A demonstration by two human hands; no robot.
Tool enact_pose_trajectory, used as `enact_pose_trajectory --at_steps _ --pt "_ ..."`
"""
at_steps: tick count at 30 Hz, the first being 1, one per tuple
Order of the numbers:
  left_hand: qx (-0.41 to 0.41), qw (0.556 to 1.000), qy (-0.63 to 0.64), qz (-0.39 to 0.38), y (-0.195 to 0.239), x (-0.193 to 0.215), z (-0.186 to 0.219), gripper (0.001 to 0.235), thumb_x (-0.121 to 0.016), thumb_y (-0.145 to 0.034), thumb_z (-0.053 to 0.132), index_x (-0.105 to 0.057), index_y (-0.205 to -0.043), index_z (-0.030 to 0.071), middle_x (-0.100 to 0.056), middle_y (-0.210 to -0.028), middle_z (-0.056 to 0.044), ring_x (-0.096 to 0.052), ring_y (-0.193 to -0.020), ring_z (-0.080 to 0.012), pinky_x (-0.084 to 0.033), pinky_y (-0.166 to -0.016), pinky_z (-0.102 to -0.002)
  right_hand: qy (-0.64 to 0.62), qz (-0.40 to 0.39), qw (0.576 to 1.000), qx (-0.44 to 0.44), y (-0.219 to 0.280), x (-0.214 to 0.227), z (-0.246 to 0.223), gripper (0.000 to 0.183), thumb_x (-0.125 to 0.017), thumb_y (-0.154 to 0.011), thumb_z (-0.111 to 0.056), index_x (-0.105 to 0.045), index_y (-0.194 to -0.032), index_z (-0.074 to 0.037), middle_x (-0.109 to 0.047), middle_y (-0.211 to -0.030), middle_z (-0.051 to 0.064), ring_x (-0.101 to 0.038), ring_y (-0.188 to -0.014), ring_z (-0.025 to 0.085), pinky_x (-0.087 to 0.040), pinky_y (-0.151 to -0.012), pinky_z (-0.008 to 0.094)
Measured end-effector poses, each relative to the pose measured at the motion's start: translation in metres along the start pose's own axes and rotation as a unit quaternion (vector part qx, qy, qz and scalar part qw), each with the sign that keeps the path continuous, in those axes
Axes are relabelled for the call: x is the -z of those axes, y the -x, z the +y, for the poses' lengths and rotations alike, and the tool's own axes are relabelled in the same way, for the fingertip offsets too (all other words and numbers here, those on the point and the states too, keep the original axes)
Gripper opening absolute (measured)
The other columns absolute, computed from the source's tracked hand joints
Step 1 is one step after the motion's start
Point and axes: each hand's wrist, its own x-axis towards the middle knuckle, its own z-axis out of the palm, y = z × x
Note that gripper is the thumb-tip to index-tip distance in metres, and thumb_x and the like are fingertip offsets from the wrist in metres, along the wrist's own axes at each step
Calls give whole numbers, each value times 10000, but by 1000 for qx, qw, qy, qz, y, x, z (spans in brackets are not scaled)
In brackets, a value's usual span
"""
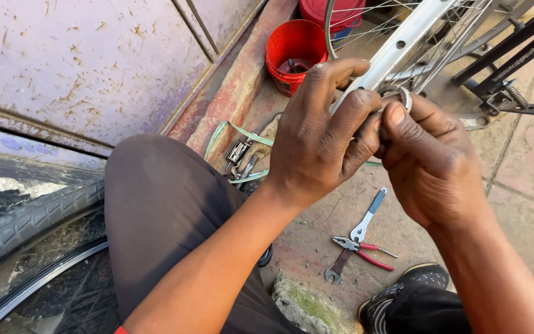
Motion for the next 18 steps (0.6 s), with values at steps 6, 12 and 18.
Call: enact_pose_trajectory --at_steps 6,12,18 --pt "-3 1000 15 -21 -3 3 -3 214 -683 -944 140 -578 -1124 89 -454 -1289 -114 -546 -1127 -271 -506 -918 -409 1 74 997 10 -6 24 6 80 -578 -990 -75 -632 -932 -75 -659 -895 44 -593 -757 117 -486 -780 244" --pt "15 995 99 -21 -3 -1 -9 412 -738 -911 93 -458 -1209 44 -446 -1288 -132 -538 -1214 -301 -527 -1065 -439 416 180 872 -184 -10 81 56 184 -637 -984 -137 -659 -942 40 -627 -731 149 -596 -625 212 -510 -591 326" --pt "63 991 119 0 -4 -3 -7 444 -668 -945 49 -374 -1275 0 -473 -1163 -128 -554 -951 -217 -532 -874 -344 454 181 815 -312 7 132 125 254 -721 -908 -146 -738 -837 97 -650 -674 151 -586 -570 223 -471 -543 340"
